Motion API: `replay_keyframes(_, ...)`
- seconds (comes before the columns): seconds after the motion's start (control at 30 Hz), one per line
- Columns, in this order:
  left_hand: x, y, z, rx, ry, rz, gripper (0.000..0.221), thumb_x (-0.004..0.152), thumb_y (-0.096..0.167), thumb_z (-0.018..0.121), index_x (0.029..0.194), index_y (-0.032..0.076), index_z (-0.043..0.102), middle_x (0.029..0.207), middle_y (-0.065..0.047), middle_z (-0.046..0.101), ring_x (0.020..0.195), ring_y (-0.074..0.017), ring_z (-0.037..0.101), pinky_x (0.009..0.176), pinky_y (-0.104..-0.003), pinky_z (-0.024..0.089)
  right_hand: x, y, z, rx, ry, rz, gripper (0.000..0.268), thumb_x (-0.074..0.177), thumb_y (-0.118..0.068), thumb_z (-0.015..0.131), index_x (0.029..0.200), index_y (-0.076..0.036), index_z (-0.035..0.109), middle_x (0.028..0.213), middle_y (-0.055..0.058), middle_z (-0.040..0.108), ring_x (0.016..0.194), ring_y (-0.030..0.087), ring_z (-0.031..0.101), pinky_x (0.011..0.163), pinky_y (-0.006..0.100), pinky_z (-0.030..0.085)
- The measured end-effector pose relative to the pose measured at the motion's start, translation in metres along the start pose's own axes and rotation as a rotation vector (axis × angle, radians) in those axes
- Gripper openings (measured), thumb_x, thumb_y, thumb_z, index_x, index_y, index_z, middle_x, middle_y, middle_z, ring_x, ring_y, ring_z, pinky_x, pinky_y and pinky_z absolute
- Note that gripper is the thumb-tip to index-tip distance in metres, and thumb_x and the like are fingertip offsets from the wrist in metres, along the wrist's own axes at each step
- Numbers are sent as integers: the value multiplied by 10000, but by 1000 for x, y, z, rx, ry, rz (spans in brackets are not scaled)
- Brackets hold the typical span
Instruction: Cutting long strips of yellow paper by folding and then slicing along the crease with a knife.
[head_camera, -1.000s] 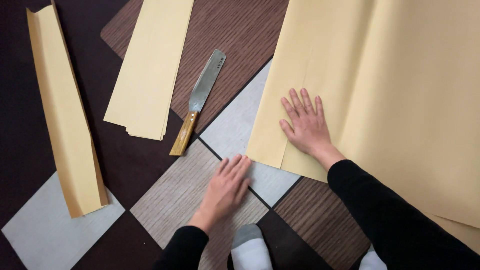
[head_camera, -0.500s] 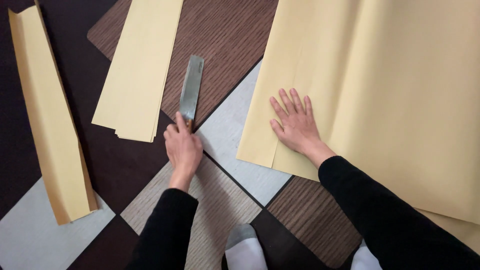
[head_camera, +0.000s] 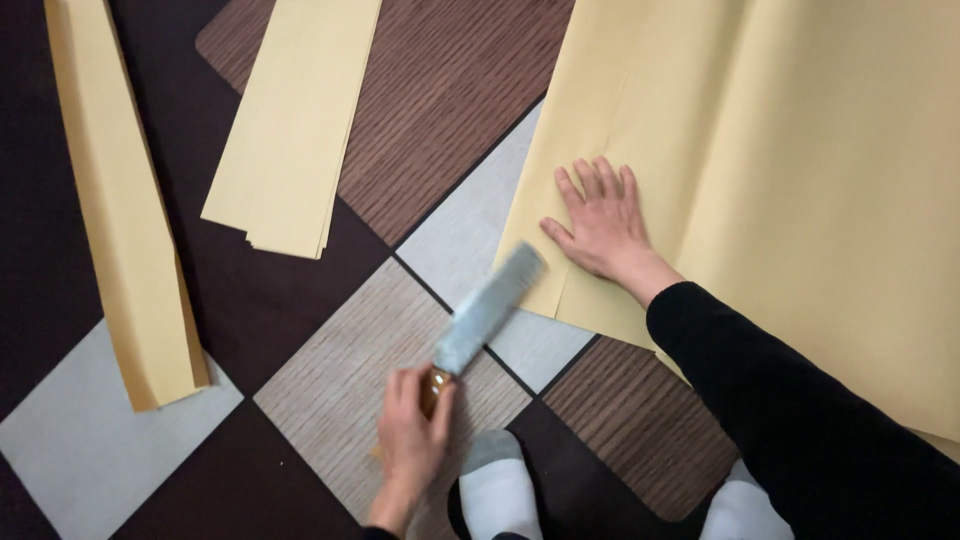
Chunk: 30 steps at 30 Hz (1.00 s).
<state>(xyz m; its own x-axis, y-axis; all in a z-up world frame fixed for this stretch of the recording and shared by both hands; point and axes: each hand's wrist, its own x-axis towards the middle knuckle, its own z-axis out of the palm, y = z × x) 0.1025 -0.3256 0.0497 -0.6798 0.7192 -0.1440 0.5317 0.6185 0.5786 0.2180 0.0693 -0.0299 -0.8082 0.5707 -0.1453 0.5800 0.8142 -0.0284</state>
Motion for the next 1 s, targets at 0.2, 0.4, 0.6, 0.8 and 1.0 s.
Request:
replay_keyframes(0.2, -49, -3, 6, 1, 41, 198, 451, 934, 257, 852, 1324, 71, 724, 1197, -95, 713, 1011, -279, 681, 906, -407, 540, -3, -9, 12, 205, -15, -12, 1024, 1122, -657, 313, 1793, 86, 101, 1906, 271, -52, 1757, 344, -162, 1365, 631, -134)
replay_keyframes(0.4, -71, -5, 6, 34, 6, 176, 450, 920, 224, 857, 1324, 77, 725, 1252, -75, 708, 1043, -268, 660, 925, -390, 537, -6, -9, 17, 215, -11, -18, 1016, 1112, -649, 322, 1801, 66, 107, 1906, 271, -51, 1758, 349, -143, 1360, 661, -122)
replay_keyframes(0.6, -77, 0, 16, 96, 19, 110, 452, 923, 255, 851, 1326, 89, 730, 1214, -65, 693, 1048, -240, 660, 899, -372, 550, -8, -10, 16, 230, 12, -17, 976, 1109, -726, 279, 1838, -85, 175, 1920, 207, -62, 1757, 341, -145, 1353, 666, -149)
replay_keyframes(0.8, -68, 14, 30, 48, 98, 12, 453, 903, 230, 861, 1314, 87, 733, 1187, -82, 682, 1033, -259, 651, 947, -403, 523, -6, -9, 23, 237, 24, -12, 1039, 1080, -819, 251, 1848, -126, 149, 1926, 173, -75, 1762, 320, -142, 1364, 655, -159)
replay_keyframes(1.0, -51, 27, 40, 52, 98, -37, 446, 985, 266, 818, 1367, 68, 704, 1173, -76, 649, 1052, -240, 614, 954, -400, 510, -5, -9, 21, 225, 9, -18, 1049, 1079, -808, 265, 1844, -105, 125, 1924, 188, -82, 1764, 337, -136, 1364, 663, -144)
